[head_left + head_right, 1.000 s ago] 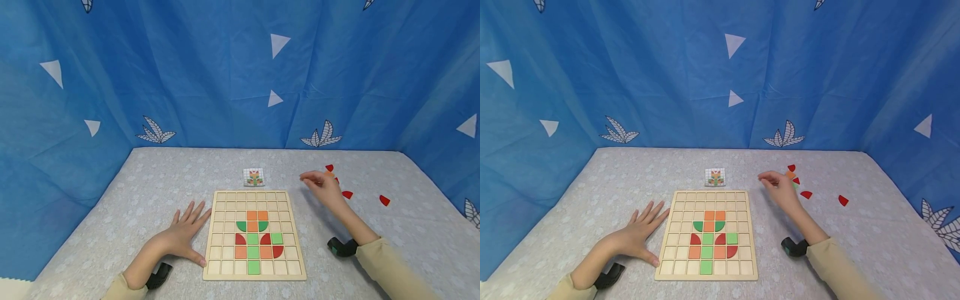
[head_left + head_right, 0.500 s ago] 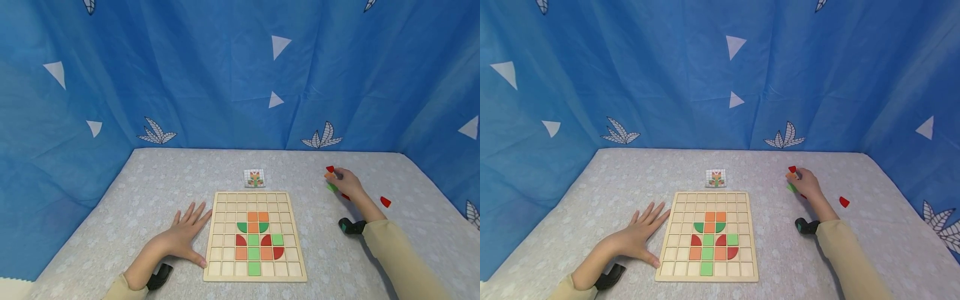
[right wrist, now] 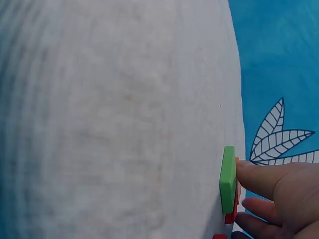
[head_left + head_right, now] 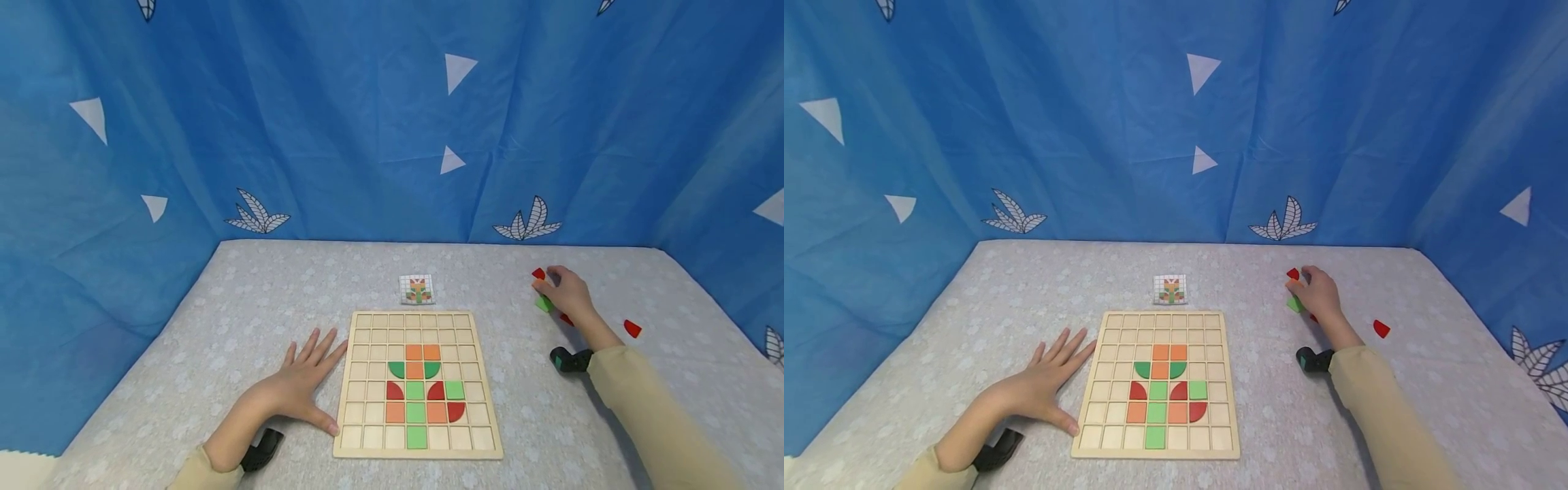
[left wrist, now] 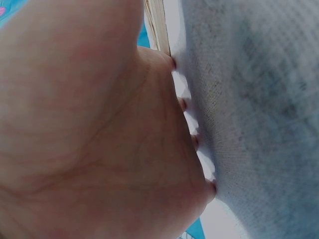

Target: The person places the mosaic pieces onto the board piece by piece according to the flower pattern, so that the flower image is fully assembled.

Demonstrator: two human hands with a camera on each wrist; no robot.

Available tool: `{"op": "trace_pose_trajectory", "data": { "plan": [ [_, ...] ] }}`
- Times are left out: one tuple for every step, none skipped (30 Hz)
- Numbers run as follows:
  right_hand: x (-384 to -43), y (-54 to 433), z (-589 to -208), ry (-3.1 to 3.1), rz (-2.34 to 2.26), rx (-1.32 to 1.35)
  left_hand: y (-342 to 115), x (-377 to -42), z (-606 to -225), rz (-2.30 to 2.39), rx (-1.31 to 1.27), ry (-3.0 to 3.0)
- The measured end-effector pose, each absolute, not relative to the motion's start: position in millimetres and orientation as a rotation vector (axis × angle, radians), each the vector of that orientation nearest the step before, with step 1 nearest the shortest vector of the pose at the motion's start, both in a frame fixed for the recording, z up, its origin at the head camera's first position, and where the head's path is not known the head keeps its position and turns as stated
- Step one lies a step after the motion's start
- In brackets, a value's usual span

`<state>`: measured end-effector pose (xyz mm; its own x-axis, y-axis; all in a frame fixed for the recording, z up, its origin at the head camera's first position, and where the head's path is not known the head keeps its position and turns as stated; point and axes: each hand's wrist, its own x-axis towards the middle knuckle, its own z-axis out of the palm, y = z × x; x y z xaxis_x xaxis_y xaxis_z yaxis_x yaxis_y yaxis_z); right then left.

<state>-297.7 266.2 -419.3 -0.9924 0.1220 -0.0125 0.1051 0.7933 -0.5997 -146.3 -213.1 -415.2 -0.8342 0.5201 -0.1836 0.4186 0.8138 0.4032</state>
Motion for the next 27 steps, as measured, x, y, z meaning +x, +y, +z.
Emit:
{"op": "trace_pose_trajectory", "data": {
  "plan": [
    [-298, 266, -420, -2.936, 0.998, -0.205, -213, -147, -415, 0.505, 0.720, 2.716],
    [-297, 267, -420, -2.924, 1.005, -0.209, -213, -147, -415, 0.503, 0.721, 2.717],
    [-297, 267, -420, -2.915, 1.001, -0.208, -213, -147, -415, 0.500, 0.722, 2.719],
    [-296, 267, -420, -2.906, 0.987, -0.198, -213, -147, -415, 0.497, 0.722, 2.721],
    [-295, 267, -420, -2.899, 0.979, -0.190, -213, -147, -414, 0.495, 0.723, 2.723],
    [-295, 267, -419, -2.894, 0.969, -0.187, -213, -147, -415, 0.495, 0.722, 2.724],
    [-294, 267, -419, -2.890, 0.959, -0.178, -213, -147, -415, 0.495, 0.723, 2.725],
    [-294, 266, -418, -2.886, 0.949, -0.170, -213, -148, -415, 0.495, 0.723, 2.726],
    [-294, 266, -418, -2.883, 0.940, -0.167, -213, -148, -415, 0.495, 0.723, 2.726],
    [-293, 266, -418, -2.880, 0.939, -0.168, -213, -148, -415, 0.496, 0.722, 2.728],
    [-293, 266, -418, -2.877, 0.940, -0.172, -213, -148, -414, 0.496, 0.722, 2.729],
    [-293, 266, -418, -2.872, 0.941, -0.174, -213, -148, -414, 0.498, 0.722, 2.729],
    [-293, 266, -419, -2.863, 0.945, -0.173, -213, -147, -414, 0.498, 0.722, 2.730],
    [-292, 265, -420, -2.853, 0.949, -0.176, -213, -147, -414, 0.499, 0.723, 2.730],
    [-292, 265, -421, -2.842, 0.953, -0.180, -213, -147, -414, 0.499, 0.723, 2.729],
    [-291, 265, -421, -2.829, 0.959, -0.186, -213, -147, -414, 0.500, 0.723, 2.729],
    [-291, 265, -422, -2.817, 0.964, -0.194, -213, -147, -415, 0.500, 0.723, 2.727],
    [-290, 264, -422, -2.804, 0.972, -0.202, -213, -147, -415, 0.502, 0.724, 2.724],
    [-290, 264, -422, -2.790, 0.979, -0.209, -213, -147, -415, 0.501, 0.725, 2.722],
    [-289, 264, -422, -2.776, 0.984, -0.212, -213, -147, -415, 0.502, 0.725, 2.719],
    [-289, 264, -423, -2.764, 0.988, -0.211, -212, -147, -415, 0.500, 0.724, 2.719],
    [-288, 264, -422, -2.752, 0.993, -0.208, -212, -147, -415, 0.498, 0.724, 2.719],
    [-288, 264, -422, -2.741, 0.995, -0.203, -212, -147, -415, 0.499, 0.725, 2.718],
    [-287, 263, -421, -2.731, 0.998, -0.195, -212, -146, -415, 0.499, 0.724, 2.720],
    [-286, 262, -420, -2.722, 0.996, -0.188, -212, -146, -414, 0.497, 0.723, 2.722],
    [-285, 260, -419, -2.714, 0.999, -0.180, -212, -146, -414, 0.496, 0.722, 2.725],
    [-285, 259, -418, -2.705, 0.998, -0.170, -212, -146, -414, 0.493, 0.721, 2.727]
  ]
}}
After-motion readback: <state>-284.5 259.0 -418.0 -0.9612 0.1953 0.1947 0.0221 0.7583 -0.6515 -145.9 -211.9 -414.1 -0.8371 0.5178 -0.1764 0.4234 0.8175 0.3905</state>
